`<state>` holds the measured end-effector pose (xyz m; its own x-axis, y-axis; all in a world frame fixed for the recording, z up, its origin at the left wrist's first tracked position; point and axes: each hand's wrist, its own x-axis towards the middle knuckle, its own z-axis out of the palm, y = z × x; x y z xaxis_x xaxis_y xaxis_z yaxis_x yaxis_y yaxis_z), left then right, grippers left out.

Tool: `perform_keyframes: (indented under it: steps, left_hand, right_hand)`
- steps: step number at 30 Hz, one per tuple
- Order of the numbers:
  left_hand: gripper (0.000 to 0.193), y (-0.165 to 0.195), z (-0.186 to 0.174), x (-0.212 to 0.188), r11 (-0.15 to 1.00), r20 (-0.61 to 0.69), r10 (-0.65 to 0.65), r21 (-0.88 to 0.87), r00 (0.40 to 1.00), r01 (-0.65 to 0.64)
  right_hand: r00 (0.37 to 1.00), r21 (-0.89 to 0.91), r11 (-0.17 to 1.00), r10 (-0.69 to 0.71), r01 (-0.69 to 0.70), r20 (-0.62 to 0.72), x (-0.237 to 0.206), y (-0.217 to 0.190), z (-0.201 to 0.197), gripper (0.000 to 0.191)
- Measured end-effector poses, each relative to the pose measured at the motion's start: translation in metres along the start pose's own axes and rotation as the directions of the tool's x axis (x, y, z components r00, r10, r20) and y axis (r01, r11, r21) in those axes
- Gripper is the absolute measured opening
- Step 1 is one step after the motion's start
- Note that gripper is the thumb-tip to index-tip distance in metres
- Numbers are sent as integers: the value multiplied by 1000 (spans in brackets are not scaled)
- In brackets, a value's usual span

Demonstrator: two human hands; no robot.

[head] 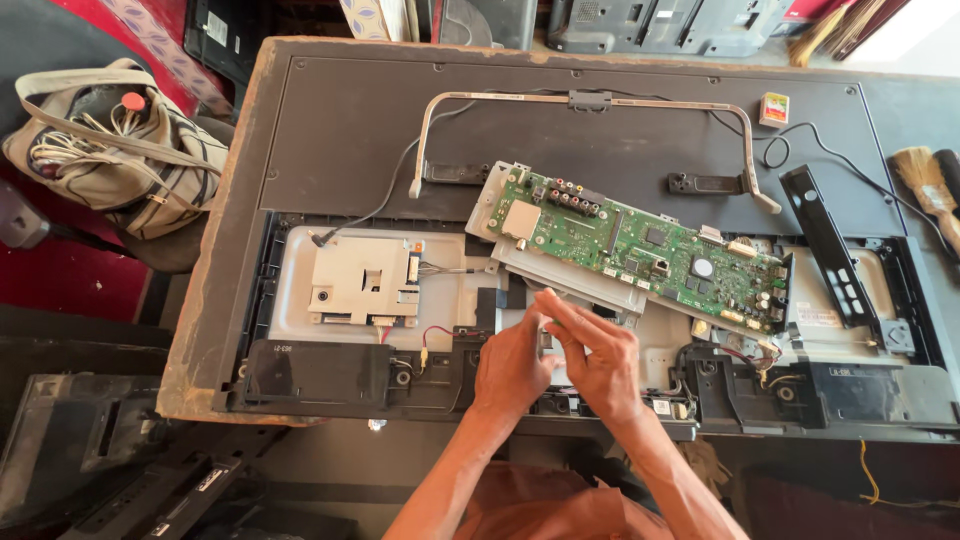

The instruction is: The person works on an opened flat-screen TV lying face-down on a workbench, using a green-handled screwdriver to unscrew and loosen fasteners around the main circuit board inside the chassis. They reposition the board, manipulate connectors and cables, and continue unscrewing along the board's edge.

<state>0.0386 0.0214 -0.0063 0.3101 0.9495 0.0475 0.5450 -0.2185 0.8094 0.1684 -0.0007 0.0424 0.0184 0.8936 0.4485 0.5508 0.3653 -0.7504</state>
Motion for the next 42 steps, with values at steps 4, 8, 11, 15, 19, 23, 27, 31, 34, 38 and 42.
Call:
perform_keyframes:
  steps: [4, 8, 11, 15, 19, 23, 27, 31, 34, 38, 42]
  left_hand:
    - [71, -3, 4, -1, 999, -44, 48, 19, 998, -48]
    - [88, -4, 4, -2, 997, -65, 71, -27, 995, -73]
    - [84, -1, 2, -3, 982, -138, 159, -77, 978, -170]
    - [85, 4, -3, -2, 996, -69, 73, -46, 995, -76]
    - [79, 7, -6, -1, 998, -21, 37, -52, 999, -38]
    - [69, 7, -5, 0, 1000, 10, 7, -1, 1000, -7]
    - [63, 7, -6, -1, 1000, 27, -19, -10, 999, 19]
    - [73, 11, -9, 0, 999, 10, -22, -29, 1000, 22]
    - [73, 14, -11, 1, 1000, 14, -22, -18, 1000, 22]
    - [72, 15, -12, 1, 1000, 19, -26, -11, 999, 26]
    - [71, 13, -11, 0, 999, 20, -32, -14, 999, 33]
  right_hand:
    - [998, -5, 999, -54, 54, 16, 1, 5, 2, 42]
    - [995, -63, 993, 96, -96, -9, -1, 4, 0, 40]
    - [997, 26, 997, 78, -78, 15, -1, 1, -3, 45]
    - [998, -138, 989, -63, 59, -25, 0, -2, -4, 48]
    - [997, 21, 998, 63, -62, -44, 1, -4, -6, 41]
    - [1000, 28, 1000, -11, 11, 1, 1, -5, -7, 43]
    - [998, -91, 996, -6, 1, -60, 2, -5, -5, 34]
    - [997, -213, 975, -70, 59, -45, 4, -3, -7, 44]
    - [993, -108, 989, -105, 100, -47, 3, -3, -8, 43]
    - [999, -169, 985, 15, -21, -39, 2, -3, -8, 43]
    - [972, -114, 965, -236, 236, 15, 4, -3, -10, 48]
